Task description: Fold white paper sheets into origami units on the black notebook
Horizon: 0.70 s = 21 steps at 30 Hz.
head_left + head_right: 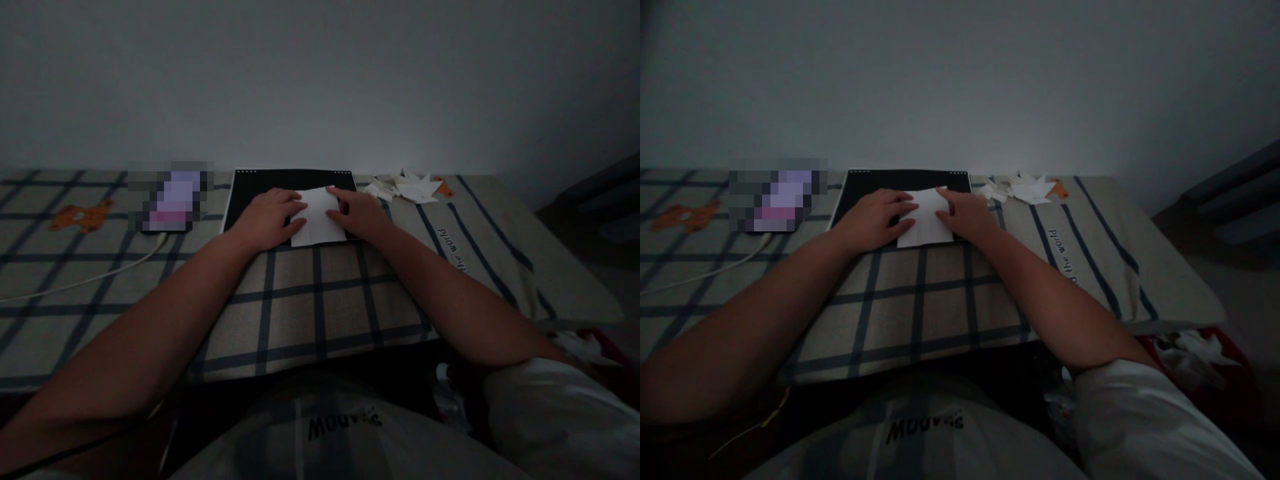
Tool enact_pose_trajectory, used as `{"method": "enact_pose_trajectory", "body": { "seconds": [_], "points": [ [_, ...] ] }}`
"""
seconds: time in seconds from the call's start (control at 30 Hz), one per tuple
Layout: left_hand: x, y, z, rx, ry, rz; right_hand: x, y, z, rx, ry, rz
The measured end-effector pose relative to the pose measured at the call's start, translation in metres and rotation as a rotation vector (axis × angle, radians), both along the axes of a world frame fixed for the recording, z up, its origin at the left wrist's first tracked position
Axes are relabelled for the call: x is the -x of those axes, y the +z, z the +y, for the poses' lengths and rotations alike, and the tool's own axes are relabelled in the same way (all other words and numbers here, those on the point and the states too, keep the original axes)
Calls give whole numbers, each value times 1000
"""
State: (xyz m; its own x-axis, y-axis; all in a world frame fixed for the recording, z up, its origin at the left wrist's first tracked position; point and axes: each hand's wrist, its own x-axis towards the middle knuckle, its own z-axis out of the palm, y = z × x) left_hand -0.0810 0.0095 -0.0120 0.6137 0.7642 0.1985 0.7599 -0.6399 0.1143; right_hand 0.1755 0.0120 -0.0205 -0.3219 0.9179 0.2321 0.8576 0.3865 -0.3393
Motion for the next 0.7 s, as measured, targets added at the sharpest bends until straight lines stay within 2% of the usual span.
{"method": "enact_pose_trajectory", "body": {
  "seconds": [0.2, 0.47, 0.7],
  "points": [
    [0, 1, 0, 9, -23, -19, -2, -4, 3, -1, 39, 36],
    [2, 0, 4, 30, -71, -17, -3, -4, 6, 19, -10, 71],
    [3, -2, 4, 10, -96, -54, -4, -7, 9, 19, 13, 81]
  ]
}}
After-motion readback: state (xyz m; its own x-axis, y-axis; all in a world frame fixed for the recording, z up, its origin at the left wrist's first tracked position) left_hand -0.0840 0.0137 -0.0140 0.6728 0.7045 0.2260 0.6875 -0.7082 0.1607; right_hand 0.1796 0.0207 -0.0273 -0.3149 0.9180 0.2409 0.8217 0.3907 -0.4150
